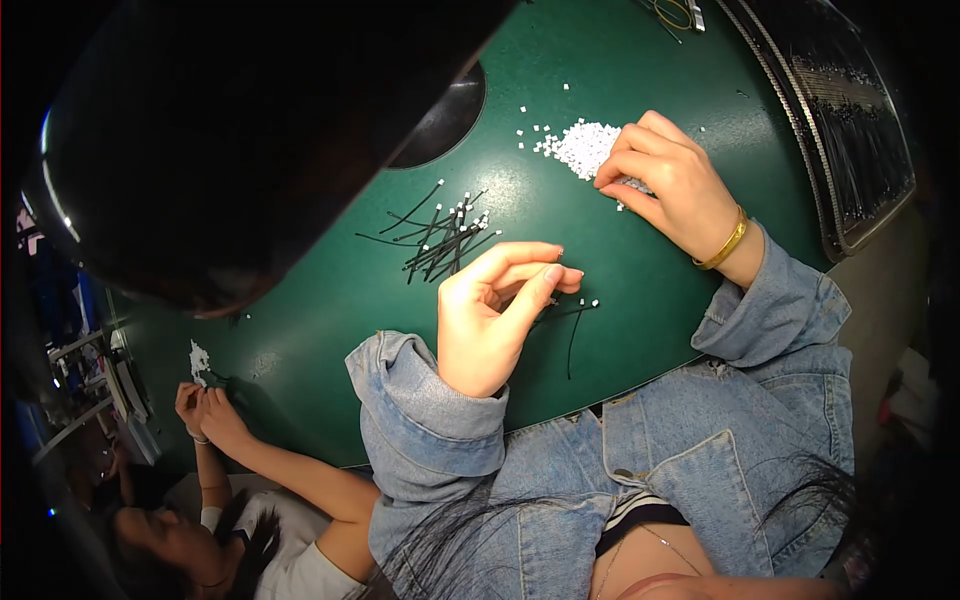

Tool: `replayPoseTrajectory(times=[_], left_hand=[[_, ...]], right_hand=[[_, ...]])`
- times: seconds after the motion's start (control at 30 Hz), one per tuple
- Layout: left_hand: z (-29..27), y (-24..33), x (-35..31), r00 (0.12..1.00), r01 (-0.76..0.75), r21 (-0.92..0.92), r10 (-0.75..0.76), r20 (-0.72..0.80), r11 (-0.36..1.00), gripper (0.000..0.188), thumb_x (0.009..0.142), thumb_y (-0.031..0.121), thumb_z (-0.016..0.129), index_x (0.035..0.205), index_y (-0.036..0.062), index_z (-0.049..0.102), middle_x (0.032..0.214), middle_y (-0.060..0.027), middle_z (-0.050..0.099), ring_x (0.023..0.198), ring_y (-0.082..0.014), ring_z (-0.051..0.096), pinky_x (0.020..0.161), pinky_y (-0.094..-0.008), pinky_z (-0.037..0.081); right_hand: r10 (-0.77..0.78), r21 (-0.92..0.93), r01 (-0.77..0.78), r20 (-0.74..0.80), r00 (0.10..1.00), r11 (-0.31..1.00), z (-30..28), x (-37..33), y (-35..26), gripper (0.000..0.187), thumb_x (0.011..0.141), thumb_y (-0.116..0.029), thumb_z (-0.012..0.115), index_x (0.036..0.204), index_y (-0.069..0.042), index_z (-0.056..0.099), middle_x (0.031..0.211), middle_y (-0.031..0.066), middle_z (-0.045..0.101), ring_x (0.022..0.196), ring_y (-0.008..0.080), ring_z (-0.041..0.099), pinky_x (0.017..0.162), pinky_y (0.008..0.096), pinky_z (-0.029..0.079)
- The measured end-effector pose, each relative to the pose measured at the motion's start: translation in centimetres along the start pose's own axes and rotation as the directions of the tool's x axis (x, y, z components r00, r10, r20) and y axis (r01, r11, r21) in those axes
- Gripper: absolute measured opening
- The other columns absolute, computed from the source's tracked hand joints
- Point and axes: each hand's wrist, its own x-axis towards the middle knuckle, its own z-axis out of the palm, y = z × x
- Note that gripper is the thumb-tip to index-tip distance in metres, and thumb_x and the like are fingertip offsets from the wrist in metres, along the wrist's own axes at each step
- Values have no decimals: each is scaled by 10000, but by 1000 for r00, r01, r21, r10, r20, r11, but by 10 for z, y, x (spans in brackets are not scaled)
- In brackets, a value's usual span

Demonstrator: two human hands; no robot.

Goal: The person assembles small electronic components by hand at a workbench, working with white beads and black pins.

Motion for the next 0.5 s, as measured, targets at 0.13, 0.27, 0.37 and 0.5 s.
replayPoseTrajectory(times=[0.13, 0.27, 0.37, 0.5], left_hand=[[-6, 1, 0, 999, 26, -24, -25, 38, 999, 89, 816, 27, 529, 869, -44, 536, 779, -134, 617, 696, -175, 610, 620, -228, 463], [-9, 2, 0, 996, 72, -85, -67, 62, 994, 82, 815, 29, 530, 858, -40, 535, 764, -138, 614, 670, -180, 610, 608, -237, 472], [-8, 3, 1, 994, 96, -107, -89, 65, 990, 79, 809, 26, 540, 857, -37, 540, 749, -127, 612, 660, -169, 608, 602, -232, 473], [-10, 5, 0, 991, 121, -112, -114, 63, 986, 82, 799, 20, 561, 858, -35, 551, 730, -101, 609, 657, -146, 603, 594, -214, 469]], right_hand=[[-14, -26, 13, -44, 999, 1000, 0, 4, -5, 69, 670, -30, 627, 706, -42, 569, 722, 23, 526, 711, 172, 496, 624, 265, 436], [227, 445, -212, 19, 974, 870, -3, 5, -14, 44, 707, -29, 609, 748, -30, 594, 733, 31, 561, 681, 149, 532, 607, 248, 443], [154, 548, -178, 90, 984, 818, 1, 4, -16, 62, 722, -31, 603, 784, -28, 611, 744, 40, 579, 668, 137, 551, 599, 240, 448], [95, 566, -131, 92, 991, 814, 2, 4, -17, 83, 726, -23, 606, 808, -17, 622, 762, 55, 595, 676, 135, 569, 608, 235, 455]])
